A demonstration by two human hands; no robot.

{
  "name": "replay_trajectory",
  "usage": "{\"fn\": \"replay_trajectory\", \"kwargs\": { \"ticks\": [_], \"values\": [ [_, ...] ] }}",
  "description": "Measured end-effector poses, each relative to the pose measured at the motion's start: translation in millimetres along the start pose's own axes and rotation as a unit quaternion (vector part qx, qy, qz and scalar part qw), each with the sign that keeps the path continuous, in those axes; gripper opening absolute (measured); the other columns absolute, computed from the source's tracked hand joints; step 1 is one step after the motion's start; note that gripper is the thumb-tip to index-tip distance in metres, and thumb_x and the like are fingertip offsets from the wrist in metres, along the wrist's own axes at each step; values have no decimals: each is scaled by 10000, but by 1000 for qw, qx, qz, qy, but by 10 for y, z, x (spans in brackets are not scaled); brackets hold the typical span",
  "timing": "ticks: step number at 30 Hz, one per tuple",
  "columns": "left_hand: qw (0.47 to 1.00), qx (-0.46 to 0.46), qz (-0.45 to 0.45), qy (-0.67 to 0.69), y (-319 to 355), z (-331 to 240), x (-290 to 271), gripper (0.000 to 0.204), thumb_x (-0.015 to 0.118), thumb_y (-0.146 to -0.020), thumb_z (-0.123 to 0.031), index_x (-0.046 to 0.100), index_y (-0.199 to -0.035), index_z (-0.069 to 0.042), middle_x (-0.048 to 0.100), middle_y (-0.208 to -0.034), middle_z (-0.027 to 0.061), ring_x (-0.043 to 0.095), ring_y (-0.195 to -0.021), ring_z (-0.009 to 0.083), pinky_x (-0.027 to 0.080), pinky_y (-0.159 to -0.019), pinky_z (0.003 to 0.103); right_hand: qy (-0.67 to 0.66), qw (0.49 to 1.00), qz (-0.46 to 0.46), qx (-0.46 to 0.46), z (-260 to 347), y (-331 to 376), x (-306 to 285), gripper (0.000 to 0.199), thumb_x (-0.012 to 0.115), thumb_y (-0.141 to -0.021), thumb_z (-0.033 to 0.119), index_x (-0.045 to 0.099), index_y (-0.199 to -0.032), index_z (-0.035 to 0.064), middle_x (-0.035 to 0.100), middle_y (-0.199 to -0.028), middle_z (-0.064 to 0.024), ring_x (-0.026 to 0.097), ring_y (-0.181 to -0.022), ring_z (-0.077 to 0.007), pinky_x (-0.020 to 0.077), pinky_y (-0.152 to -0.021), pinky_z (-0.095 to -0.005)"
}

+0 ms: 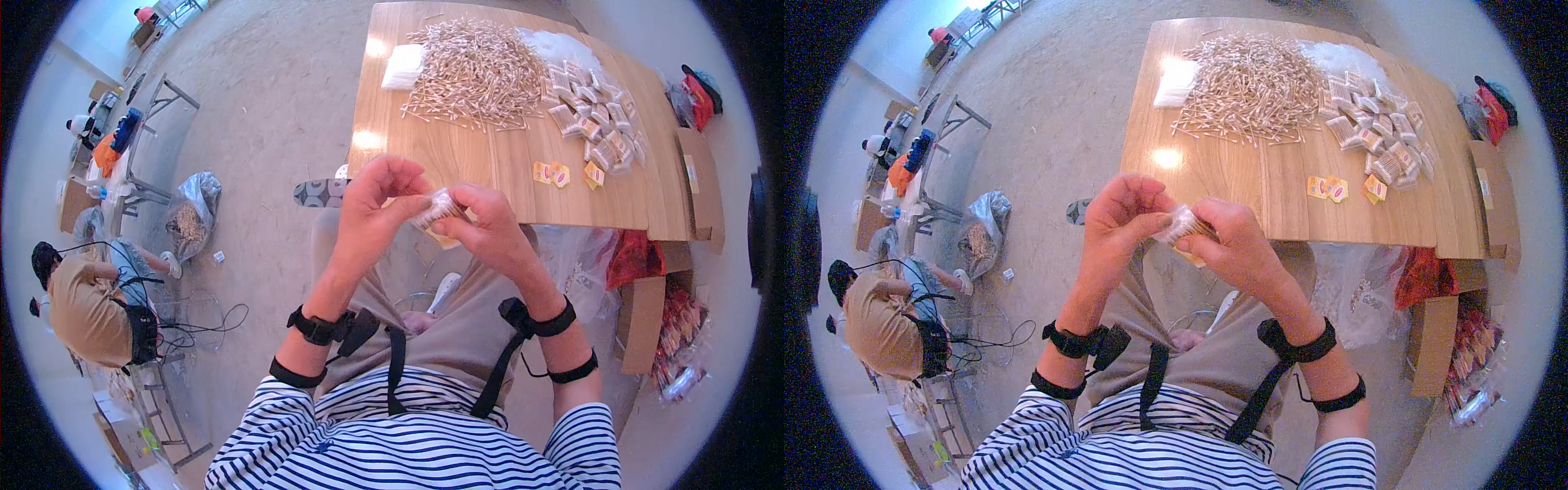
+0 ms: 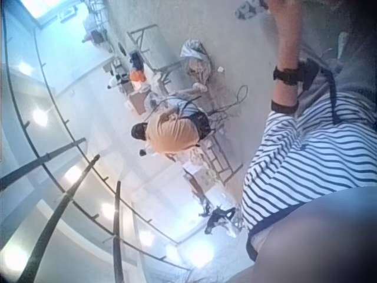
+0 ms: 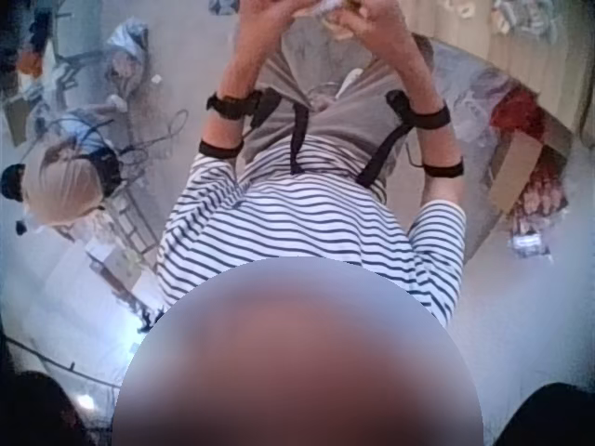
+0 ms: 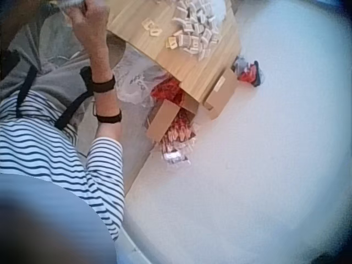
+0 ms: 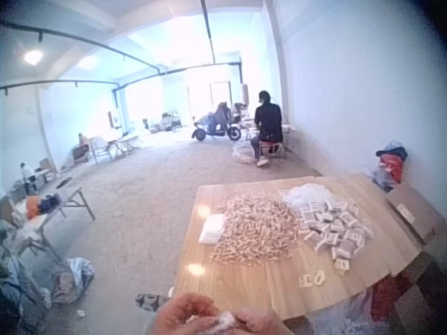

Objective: Gathering several cotton swabs, aligning them, and placing them into small plastic bags.

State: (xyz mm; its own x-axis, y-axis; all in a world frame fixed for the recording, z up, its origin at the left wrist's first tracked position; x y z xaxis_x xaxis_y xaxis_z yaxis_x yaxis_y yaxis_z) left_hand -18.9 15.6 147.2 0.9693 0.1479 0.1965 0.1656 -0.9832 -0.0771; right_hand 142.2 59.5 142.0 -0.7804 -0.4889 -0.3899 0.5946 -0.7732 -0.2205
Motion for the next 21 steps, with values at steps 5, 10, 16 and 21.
{"fn": "replay_trajectory", "kwargs": {
  "ticks": [5, 10, 16, 21],
  "values": [
    [988, 66, 67, -126, -77, -14, 60, 244, 642, -837, 92, 575, -1037, -31, 635, -899, 18, 624, -842, 100, 515, -766, 242, 45, 998, -4, -47, 51, 4, 39, 261, 784, -783, 168, 595, -813, -9, 568, -720, -182, 570, -660, -355, 428, -602, -424],
    [997, 33, 33, -55, -31, 44, 61, 249, 640, -827, 99, 552, -1016, -38, 611, -904, 7, 599, -840, 86, 501, -764, 231, 39, 999, 4, -27, 87, 5, 34, 254, 783, -776, 152, 590, -800, -12, 566, -723, -188, 570, -666, -364, 424, -600, -430],
    [997, 12, 34, -75, -2, 64, -5, 275, 644, -793, 103, 504, -983, -39, 564, -855, 4, 555, -783, 72, 465, -721, 236, 17, 1000, -7, -6, 21, 26, 4, 233, 767, -775, 124, 583, -799, -16, 556, -710, -173, 550, -641, -329, 417, -592, -423],
    [997, 9, 39, -70, 18, 77, -2, 273, 653, -793, 91, 509, -987, -37, 561, -854, 2, 548, -785, 70, 463, -727, 235, 19, 1000, -9, -10, 24, 29, 25, 231, 765, -776, 121, 583, -805, -17, 550, -704, -165, 546, -634, -310, 415, -589, -411]
  ]
}}
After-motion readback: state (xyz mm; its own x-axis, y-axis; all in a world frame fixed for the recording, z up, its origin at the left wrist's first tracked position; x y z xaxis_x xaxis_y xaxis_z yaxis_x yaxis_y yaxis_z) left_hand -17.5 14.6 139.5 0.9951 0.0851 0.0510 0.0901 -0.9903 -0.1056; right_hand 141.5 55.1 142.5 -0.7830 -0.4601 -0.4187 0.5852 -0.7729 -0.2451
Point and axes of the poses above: each hand's wrist, its own y-axis away from the middle knuckle, its own x-axis out of the palm, z = x × y, the point moved 5 cm from there along -y, towards the middle knuckle
